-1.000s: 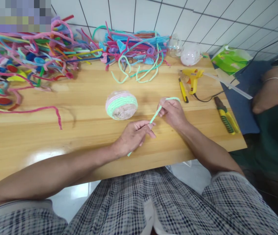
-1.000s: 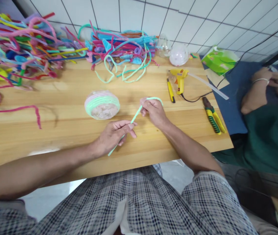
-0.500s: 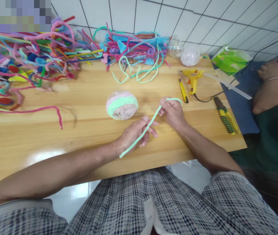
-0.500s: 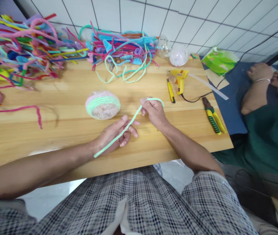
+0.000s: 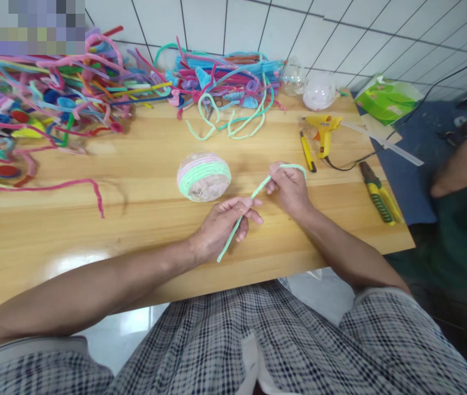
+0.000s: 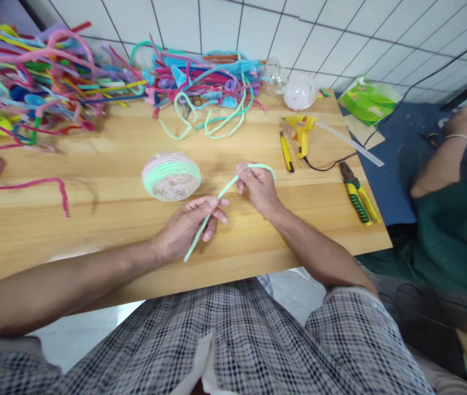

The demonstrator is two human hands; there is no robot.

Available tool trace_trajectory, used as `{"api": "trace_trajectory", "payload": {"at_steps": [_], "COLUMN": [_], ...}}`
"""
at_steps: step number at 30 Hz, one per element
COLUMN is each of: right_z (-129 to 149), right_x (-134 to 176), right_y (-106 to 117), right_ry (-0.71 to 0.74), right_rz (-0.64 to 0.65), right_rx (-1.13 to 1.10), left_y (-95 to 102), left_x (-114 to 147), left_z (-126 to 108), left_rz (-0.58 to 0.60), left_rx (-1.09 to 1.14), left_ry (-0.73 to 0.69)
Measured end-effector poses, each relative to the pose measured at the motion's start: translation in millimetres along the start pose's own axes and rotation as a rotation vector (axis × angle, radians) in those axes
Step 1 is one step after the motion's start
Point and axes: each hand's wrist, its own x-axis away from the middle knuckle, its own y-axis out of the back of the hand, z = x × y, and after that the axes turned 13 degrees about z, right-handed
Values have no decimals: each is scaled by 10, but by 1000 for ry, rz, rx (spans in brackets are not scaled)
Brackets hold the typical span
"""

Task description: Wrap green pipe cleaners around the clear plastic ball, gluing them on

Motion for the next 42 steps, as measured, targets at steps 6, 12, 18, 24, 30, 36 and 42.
{"api": "trace_trajectory", "payload": {"at_steps": [6,12,18,24,30,36,42], "right_z": [-104,-126,-151,-132,-120,-91,-119], "right_x": [-54,-59,-68,-45,-47,-60,-101], "right_y": [52,66,62,26,-15,-47,24], "right_ry": [-5,34,1,70,39,-18,-2], "right_rz": [-92,-81,-90,-47,-54,-57,-117], "right_rx": [1,-14,-63,-83,-139,-167,-174], "left_y": [-1,-53,-67,-43,-47,-40,-33], "left_x": [-11,33,39,18,22,21,30], "left_z": [21,-7,12,-1,2,38,61], "left_rz": [94,82,11,72,14,51,118], "left_rx": [152,71,-18,29,-1,-32,88], "left_ry": [92,65,21,17,-80,-79,-20]}}
